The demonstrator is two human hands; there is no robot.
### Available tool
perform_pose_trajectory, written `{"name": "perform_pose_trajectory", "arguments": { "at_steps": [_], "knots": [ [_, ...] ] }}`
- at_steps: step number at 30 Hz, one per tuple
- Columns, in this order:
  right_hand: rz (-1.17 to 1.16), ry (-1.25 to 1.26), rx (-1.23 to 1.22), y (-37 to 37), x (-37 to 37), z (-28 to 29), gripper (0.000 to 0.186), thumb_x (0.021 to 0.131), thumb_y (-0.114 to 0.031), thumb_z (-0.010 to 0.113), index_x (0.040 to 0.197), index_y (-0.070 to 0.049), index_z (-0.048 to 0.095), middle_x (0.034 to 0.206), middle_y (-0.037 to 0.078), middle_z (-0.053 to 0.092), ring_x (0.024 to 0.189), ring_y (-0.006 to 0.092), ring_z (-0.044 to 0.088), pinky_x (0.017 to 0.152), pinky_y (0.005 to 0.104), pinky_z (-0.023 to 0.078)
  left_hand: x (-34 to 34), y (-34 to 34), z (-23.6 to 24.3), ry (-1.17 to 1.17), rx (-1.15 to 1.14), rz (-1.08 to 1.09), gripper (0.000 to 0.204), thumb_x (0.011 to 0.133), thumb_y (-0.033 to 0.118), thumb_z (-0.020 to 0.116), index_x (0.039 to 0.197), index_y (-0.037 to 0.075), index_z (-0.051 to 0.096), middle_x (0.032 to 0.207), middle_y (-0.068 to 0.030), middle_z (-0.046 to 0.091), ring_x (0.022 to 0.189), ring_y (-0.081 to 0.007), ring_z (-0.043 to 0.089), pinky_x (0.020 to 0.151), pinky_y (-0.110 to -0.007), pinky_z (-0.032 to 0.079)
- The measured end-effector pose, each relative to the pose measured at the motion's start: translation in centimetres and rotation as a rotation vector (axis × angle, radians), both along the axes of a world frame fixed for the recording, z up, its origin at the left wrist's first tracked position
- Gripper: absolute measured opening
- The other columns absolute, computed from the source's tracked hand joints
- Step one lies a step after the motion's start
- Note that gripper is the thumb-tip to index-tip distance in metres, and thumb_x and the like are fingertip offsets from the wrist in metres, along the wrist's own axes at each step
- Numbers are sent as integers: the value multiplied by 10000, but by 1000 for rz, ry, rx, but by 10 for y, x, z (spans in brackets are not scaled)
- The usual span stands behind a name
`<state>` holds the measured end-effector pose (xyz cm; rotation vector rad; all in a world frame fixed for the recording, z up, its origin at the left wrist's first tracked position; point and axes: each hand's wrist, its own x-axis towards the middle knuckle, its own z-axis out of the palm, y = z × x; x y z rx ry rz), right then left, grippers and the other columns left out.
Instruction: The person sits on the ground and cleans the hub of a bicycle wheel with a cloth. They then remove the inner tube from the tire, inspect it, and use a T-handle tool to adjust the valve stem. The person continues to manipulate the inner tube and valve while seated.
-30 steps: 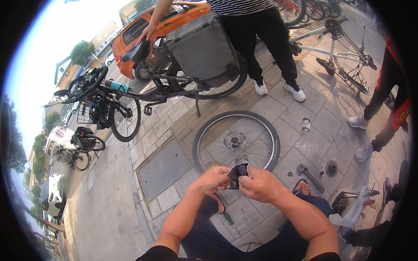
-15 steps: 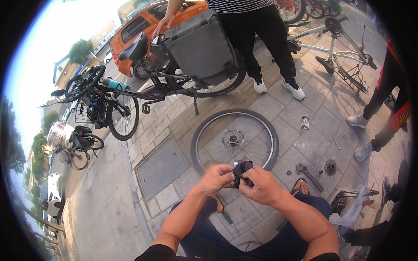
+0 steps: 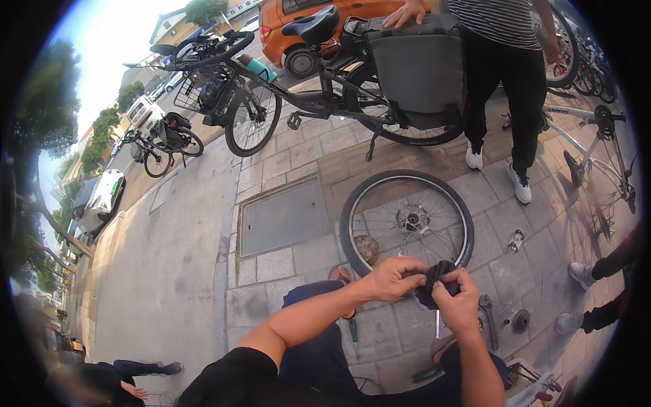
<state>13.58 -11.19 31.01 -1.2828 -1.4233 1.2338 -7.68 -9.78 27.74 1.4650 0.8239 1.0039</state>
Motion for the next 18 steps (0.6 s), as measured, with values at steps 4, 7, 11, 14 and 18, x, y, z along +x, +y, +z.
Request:
{"name": "perform_pose_trajectory", "arguments": {
  "at_steps": [4, 7, 11, 14, 18],
  "knots": [
    [55, -261, 492, 3, 6, 1, 145, 858, -24, 749, 948, -25, 635, 833, 63, 651, 756, 147, 608, 671, 321, 499, 6, 0, -6, -172, -373, -9, 312, 1040, 121, 689, 1320, -13, 666, 1062, -19, 722, 923, -96, 660, 825, -263, 545],
    [74, -366, 672, 5, 4, -1, 150, 855, -28, 755, 953, -24, 642, 852, 118, 676, 753, 212, 644, 688, 345, 516, 1, 3, -7, -225, -591, -32, 336, 1043, 126, 687, 1347, -12, 649, 1075, -21, 720, 936, -85, 655, 828, -257, 547],
    [21, -173, 347, 4, -2, -4, 134, 862, -35, 748, 942, -23, 641, 848, 105, 680, 747, 180, 629, 687, 338, 512, 0, 4, -10, -284, -535, -31, 336, 1035, 118, 697, 1341, -12, 655, 1071, -18, 718, 953, -90, 654, 830, -260, 548],
    [-32, -93, 177, 6, -3, -3, 101, 884, -39, 728, 935, -24, 642, 841, 8, 641, 753, 76, 556, 687, 270, 488, 6, 2, -12, -197, -322, 37, 318, 1031, 117, 702, 1314, -23, 667, 1104, -16, 713, 951, -110, 656, 849, -268, 547],
    [-23, 10, -23, 11, 3, 0, 112, 896, -62, 740, 914, -27, 635, 842, -25, 639, 740, 36, 545, 669, 222, 455, 11, -4, -8, -66, -2, 134, 213, 998, 64, 702, 1192, -24, 699, 1006, -48, 716, 865, -132, 660, 783, -287, 536]
  ]
}}
